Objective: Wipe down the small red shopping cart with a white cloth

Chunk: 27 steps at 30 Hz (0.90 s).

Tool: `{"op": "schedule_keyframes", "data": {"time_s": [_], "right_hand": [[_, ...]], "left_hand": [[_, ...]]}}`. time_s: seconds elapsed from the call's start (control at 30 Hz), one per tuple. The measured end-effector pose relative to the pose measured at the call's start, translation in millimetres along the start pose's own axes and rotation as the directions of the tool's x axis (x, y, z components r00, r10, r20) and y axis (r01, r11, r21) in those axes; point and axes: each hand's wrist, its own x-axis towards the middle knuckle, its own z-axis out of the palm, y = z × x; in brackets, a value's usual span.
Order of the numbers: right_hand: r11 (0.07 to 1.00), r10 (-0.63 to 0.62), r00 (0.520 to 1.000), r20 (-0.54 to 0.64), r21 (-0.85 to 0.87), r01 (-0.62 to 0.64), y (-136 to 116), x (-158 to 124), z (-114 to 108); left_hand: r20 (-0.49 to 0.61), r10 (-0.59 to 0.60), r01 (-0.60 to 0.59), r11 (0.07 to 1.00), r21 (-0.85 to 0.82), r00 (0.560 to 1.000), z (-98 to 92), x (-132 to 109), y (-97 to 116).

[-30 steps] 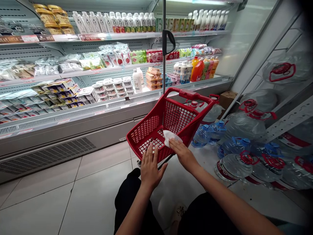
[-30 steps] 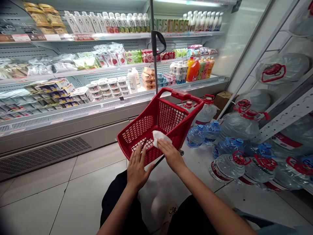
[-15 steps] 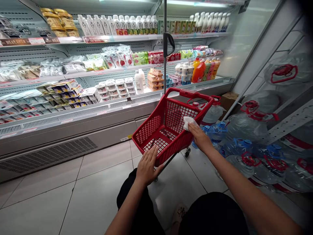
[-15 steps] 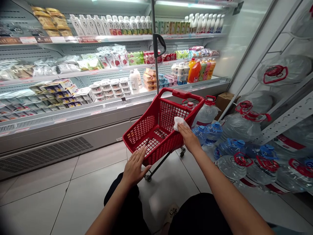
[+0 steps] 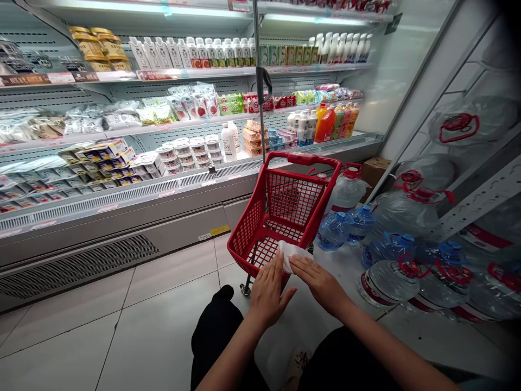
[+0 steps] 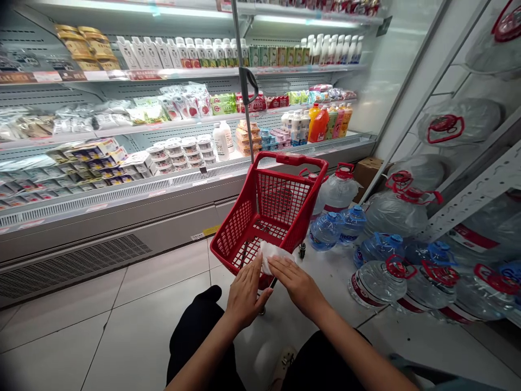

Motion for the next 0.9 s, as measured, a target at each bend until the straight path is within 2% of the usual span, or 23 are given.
{"op": "schedule_keyframes", "data": {"time_s": [0.1,0.27,0.37,0.43,0.5,0.57,0.77,0.9], "right_hand": [[1.000,0.005,1.000,0.002,-0.013,-0.005,26,-5,-8],[0.978,0.198,0.978,-0.066,-0.057,-0.202,101,1,-12],[0.966,0.249,0.965,-0.077,-0.044,-0.253,128,12,-12],[0.959,0.275,0.958,-0.083,-0.045,-0.279,132,18,-12],[0.957,0.283,0.954,-0.096,-0.043,-0.288,123,20,-13],[0.962,0.267,0.959,-0.099,-0.038,-0.272,104,15,-13],[0.976,0.200,0.979,-0.043,-0.083,-0.203,12,-31,-6],[0.969,0.192,0.979,-0.071,-0.147,-0.200,-36,-37,7]], "left_hand": [[0.030,0.079,-0.080,0.996,0.028,0.996,-10.3,9,-25],[0.013,0.017,-0.019,0.990,0.140,1.000,-21.6,21,-77],[0.006,0.039,-0.040,0.990,0.137,0.999,-17.5,25,-85],[-0.022,0.018,-0.015,0.990,0.143,1.000,-11.1,28,-82],[-0.049,-0.027,0.034,0.987,0.159,0.998,-4.1,30,-76],[-0.066,-0.067,0.077,0.982,0.172,0.996,1.1,31,-72],[-0.081,-0.119,0.132,0.976,0.171,0.990,1.8,24,-63],[-0.086,-0.143,0.155,0.976,0.154,0.986,1.9,17,-35]]}}
